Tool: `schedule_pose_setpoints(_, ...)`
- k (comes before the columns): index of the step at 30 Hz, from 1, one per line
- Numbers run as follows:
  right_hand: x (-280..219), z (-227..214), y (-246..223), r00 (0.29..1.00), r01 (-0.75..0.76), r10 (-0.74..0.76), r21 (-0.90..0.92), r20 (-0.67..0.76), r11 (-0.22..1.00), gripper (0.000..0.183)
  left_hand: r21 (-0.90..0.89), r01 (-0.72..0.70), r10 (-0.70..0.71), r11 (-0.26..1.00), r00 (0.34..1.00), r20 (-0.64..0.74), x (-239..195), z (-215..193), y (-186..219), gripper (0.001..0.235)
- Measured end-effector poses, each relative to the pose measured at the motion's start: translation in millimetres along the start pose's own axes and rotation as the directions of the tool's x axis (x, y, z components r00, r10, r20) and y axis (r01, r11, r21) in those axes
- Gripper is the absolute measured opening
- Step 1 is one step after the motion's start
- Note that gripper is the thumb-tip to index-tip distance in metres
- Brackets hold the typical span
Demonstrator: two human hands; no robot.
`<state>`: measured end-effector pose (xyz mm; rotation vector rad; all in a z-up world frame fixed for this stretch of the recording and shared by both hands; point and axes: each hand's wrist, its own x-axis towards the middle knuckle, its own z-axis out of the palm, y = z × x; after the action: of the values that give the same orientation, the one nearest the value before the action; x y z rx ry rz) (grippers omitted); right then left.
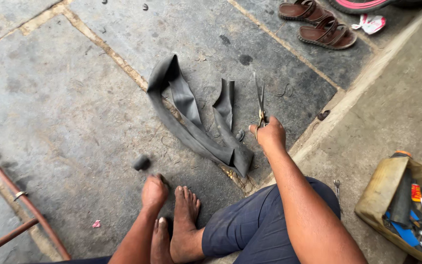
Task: The person sits on a paved floor and uses a pair of large shears to cut a long strip of black rubber material. They hold the rubber with one hand and cut it into smaller pieces with the shears in the other hand, placing the cut pieces on the ground.
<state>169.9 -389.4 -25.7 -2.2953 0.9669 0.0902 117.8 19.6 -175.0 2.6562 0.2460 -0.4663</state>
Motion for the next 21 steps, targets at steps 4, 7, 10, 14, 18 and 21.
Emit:
schedule_pose_setpoints(4, 51.1, 16.4, 30.8, 0.973, -0.172, 0.199, -0.204, 0.121, 0.964, 0.06, 0.251, -0.019, 0.057, 0.968, 0.988, -0.142, 19.9, -45.2, 23.8, 0.019)
schedule_pose_setpoints(7, 67.0, 29.4, 56.7, 0.967, -0.218, 0.248, -0.315, 0.059, 0.924, 0.062, 0.432, -0.075, 0.182, 0.899, 0.96, -0.214, 41.7, -86.4, 37.5, 0.016)
schedule_pose_setpoints(10, 66.9, 40.4, 67.8, 0.933, -0.309, 0.353, -0.347, 0.068, 0.885, 0.065, 0.389, -0.121, 0.184, 0.913, 0.975, -0.129, 55.9, -107.4, 33.4, 0.022)
schedule_pose_setpoints(14, 50.6, 37.1, 45.8, 0.904, -0.382, 0.409, -0.193, 0.126, 0.904, 0.058, 0.244, -0.201, 0.21, 0.949, 0.978, -0.011, 58.0, -94.7, 15.1, 0.02)
schedule_pose_setpoints(18, 40.1, 1.1, 4.4, 0.908, -0.402, 0.393, 0.039, 0.146, 0.915, 0.051, 0.302, -0.222, 0.257, 0.927, 0.963, -0.08, 39.4, -67.6, 15.8, 0.021)
schedule_pose_setpoints(21, 31.2, -31.8, -14.4, 0.947, -0.315, 0.319, 0.269, 0.032, 0.91, 0.049, 0.337, -0.229, 0.262, 0.913, 0.964, -0.054, 33.9, -64.4, 20.4, 0.02)
